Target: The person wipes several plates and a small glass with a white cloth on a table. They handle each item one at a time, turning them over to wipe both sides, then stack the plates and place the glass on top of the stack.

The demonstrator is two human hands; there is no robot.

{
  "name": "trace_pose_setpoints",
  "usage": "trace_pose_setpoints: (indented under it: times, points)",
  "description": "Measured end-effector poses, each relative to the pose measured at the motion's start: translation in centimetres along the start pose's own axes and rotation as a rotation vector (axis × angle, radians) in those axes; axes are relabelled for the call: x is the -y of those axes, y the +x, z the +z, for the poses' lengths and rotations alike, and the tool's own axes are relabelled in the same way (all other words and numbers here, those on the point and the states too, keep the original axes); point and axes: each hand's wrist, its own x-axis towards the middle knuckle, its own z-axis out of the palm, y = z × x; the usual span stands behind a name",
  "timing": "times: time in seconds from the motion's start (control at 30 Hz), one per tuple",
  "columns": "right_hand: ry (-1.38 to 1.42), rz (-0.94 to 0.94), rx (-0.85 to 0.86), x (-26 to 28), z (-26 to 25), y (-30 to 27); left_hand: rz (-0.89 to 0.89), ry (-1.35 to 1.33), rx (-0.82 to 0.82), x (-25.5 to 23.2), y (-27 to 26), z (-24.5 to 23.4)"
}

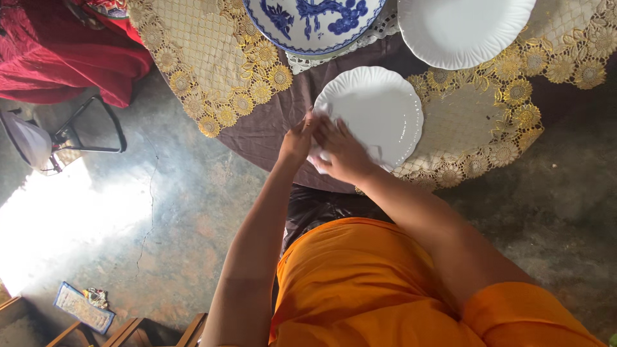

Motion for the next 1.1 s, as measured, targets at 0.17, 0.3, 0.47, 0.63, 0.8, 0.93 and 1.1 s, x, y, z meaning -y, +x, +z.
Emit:
trace_pose_setpoints:
  times: [0.17, 0.3, 0.47, 0.63, 0.8, 0.93, 1.1]
  points:
    - [-0.111, -0.119, 0.137, -0.8, -0.9, -6.1, 0.064, 0.24, -0.015, -2.2, -2.0, 0.0]
    - [-0.087, -0.136, 0.189, -4.3, -4.4, -9.0, -0.059, 0.214, 0.061, -3.7, -2.9, -0.7]
    - [-0.429, 0.022, 0.345, -11.0, -10.5, -8.3, 0.044, 0.304, 0.03, -3.8, -2.5, -0.7]
    - [-0.191, 0.101, -0.076, -13.6, -9.4, -3.0, 0.064, 0.366, 0.036, -3.8, -2.4, -0.5]
    - [-0.353, -0.017, -0.149, -11.1, -4.6, 2.2, -0.022, 0.442, 0.087, -4.5, -2.2, -0.4]
    - [-0.183, -0.04, -0.1, -10.4, -4.5, 2.4, -0.012, 0.415, 0.064, -3.8, -2.1, -0.2]
    - [-0.302, 0.112, -0.097, -12.6, -8.3, -3.1, 0.097, 0.302, 0.024, -2.9, -1.9, 0.5]
